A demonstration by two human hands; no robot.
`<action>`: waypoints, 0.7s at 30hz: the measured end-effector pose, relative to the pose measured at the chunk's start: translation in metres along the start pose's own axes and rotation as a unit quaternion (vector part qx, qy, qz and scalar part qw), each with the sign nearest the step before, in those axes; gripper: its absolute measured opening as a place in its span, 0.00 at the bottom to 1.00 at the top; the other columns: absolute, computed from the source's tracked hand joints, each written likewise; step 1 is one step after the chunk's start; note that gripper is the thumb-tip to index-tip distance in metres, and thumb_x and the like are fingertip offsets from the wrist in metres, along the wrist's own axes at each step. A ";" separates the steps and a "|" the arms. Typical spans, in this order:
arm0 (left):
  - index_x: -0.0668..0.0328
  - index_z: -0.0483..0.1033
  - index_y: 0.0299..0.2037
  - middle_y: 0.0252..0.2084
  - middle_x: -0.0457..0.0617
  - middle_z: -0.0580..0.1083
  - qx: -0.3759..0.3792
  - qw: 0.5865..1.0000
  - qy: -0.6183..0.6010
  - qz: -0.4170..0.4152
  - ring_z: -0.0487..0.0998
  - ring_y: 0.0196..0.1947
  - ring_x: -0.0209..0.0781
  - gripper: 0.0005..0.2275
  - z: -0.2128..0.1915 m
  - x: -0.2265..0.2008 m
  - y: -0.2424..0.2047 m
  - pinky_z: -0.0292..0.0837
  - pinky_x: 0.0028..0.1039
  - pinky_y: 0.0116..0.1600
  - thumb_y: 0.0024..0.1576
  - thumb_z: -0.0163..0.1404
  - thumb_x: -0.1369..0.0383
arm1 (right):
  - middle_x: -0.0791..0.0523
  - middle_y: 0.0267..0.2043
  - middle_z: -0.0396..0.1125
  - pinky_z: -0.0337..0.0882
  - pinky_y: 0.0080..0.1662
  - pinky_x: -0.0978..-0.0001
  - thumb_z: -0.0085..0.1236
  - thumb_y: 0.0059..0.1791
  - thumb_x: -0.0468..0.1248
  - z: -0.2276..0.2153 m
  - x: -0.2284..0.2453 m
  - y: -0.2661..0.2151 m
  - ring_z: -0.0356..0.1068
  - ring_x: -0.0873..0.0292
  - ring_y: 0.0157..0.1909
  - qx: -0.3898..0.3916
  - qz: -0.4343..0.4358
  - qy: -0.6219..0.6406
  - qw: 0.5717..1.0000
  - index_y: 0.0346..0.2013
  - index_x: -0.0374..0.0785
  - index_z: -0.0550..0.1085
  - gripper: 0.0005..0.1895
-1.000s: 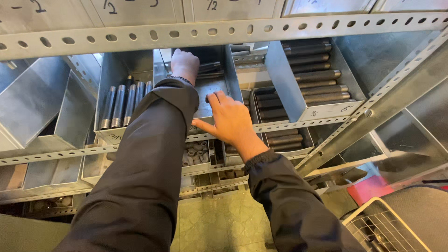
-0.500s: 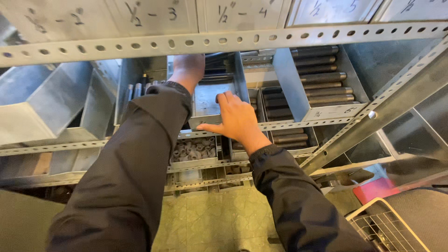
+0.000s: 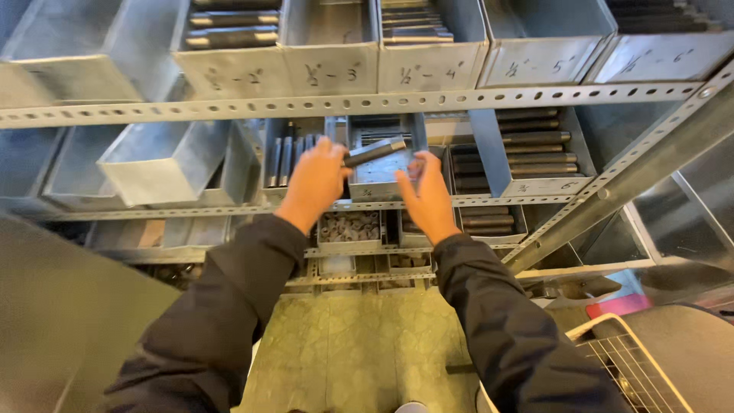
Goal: The person picks up metal tubes from a shelf and places them into a basket sitting on a chair, repeating the process several times.
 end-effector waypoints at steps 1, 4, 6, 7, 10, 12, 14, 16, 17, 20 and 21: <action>0.60 0.79 0.55 0.47 0.54 0.72 0.001 1.000 0.001 -0.004 0.83 0.42 0.65 0.17 -0.010 -0.008 -0.016 0.78 0.51 0.51 0.60 0.61 0.60 | 0.51 0.51 0.70 0.74 0.55 0.54 0.60 0.59 0.51 -0.006 0.016 -0.010 0.76 0.47 0.54 0.004 0.000 0.002 1.000 0.68 0.36 0.60 0.31; 0.63 0.74 0.61 0.50 0.57 0.69 0.056 0.996 -0.067 -0.019 0.84 0.42 0.73 0.17 -0.055 -0.038 -0.066 0.82 0.55 0.48 0.65 0.54 0.65 | 0.55 0.37 0.74 0.75 0.49 0.55 0.48 0.64 0.49 -0.029 0.059 -0.044 0.78 0.54 0.44 0.045 0.076 0.099 0.991 0.73 0.49 0.62 0.23; 0.55 0.79 0.59 0.54 0.49 0.74 0.121 0.982 0.137 0.042 0.83 0.50 0.47 0.13 -0.103 -0.070 -0.094 0.84 0.30 0.45 0.70 0.50 0.61 | 0.55 0.41 0.77 0.75 0.50 0.63 0.49 0.63 0.50 -0.048 0.084 -0.066 0.78 0.59 0.44 0.086 0.120 0.224 0.963 0.71 0.46 0.65 0.23; 0.55 0.79 0.59 0.54 0.49 0.74 0.118 0.982 0.139 0.040 0.83 0.50 0.47 0.13 -0.118 -0.078 -0.107 0.84 0.30 0.45 0.70 0.50 0.61 | 0.55 0.41 0.77 0.75 0.50 0.63 0.49 0.63 0.50 -0.053 0.091 -0.077 0.78 0.59 0.44 0.086 0.116 0.226 0.963 0.71 0.46 0.65 0.23; 0.66 0.72 0.64 0.56 0.59 0.67 0.126 0.991 -0.037 -0.024 0.82 0.27 0.49 0.15 -0.145 -0.097 -0.142 0.84 0.43 0.34 0.74 0.45 0.64 | 0.54 0.40 0.78 0.77 0.47 0.69 0.54 0.62 0.44 -0.069 0.109 -0.108 0.77 0.63 0.41 0.073 0.150 0.285 0.944 0.69 0.43 0.68 0.21; 0.60 0.71 0.66 0.54 0.53 0.65 0.131 0.978 -0.154 -0.051 0.85 0.32 0.59 0.16 -0.142 -0.098 -0.166 0.88 0.44 0.39 0.72 0.47 0.61 | 0.50 0.36 0.77 0.77 0.40 0.70 0.56 0.59 0.36 -0.077 0.122 -0.131 0.77 0.61 0.36 0.074 0.169 0.322 0.929 0.66 0.37 0.71 0.20; 0.60 0.72 0.64 0.53 0.53 0.66 0.110 0.966 -0.221 -0.073 0.84 0.40 0.61 0.15 -0.156 -0.109 -0.184 0.88 0.45 0.44 0.71 0.51 0.63 | 0.49 0.38 0.78 0.76 0.41 0.70 0.57 0.59 0.36 -0.093 0.147 -0.148 0.77 0.61 0.36 0.069 0.180 0.336 0.922 0.66 0.37 0.72 0.20; 0.60 0.74 0.63 0.53 0.52 0.67 0.088 0.950 -0.285 -0.093 0.83 0.48 0.63 0.15 -0.171 -0.121 -0.198 0.88 0.46 0.49 0.69 0.54 0.66 | 0.49 0.40 0.79 0.76 0.42 0.69 0.57 0.58 0.35 -0.103 0.157 -0.164 0.77 0.62 0.37 0.064 0.189 0.351 0.915 0.65 0.37 0.73 0.20; 0.62 0.75 0.63 0.56 0.54 0.67 0.064 0.912 -0.379 -0.145 0.80 0.56 0.64 0.16 -0.178 -0.128 -0.206 0.85 0.47 0.58 0.67 0.57 0.68 | 0.48 0.41 0.80 0.75 0.42 0.71 0.57 0.58 0.34 -0.105 0.155 -0.175 0.77 0.62 0.38 0.055 0.196 0.365 0.909 0.64 0.36 0.73 0.18; 0.60 0.73 0.64 0.63 0.54 0.73 0.052 0.810 -0.519 -0.267 0.81 0.64 0.54 0.24 -0.178 -0.146 -0.228 0.82 0.40 0.68 0.58 0.63 0.69 | 0.51 0.45 0.80 0.75 0.45 0.70 0.55 0.58 0.33 -0.123 0.158 -0.196 0.76 0.61 0.42 0.064 0.250 0.326 0.910 0.62 0.39 0.73 0.17; 0.57 0.71 0.66 0.67 0.52 0.78 0.064 0.752 -0.564 -0.336 0.83 0.64 0.43 0.30 -0.173 -0.151 -0.235 0.83 0.32 0.70 0.51 0.66 0.67 | 0.54 0.47 0.80 0.77 0.48 0.67 0.53 0.58 0.33 -0.130 0.160 -0.200 0.75 0.60 0.44 0.083 0.294 0.273 0.912 0.62 0.43 0.73 0.17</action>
Point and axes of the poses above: each hand's wrist, its own y-axis towards the middle knuckle, its own z-axis out of the palm, x = y × z, the point moved 3 cm from there along y, towards the middle knuckle
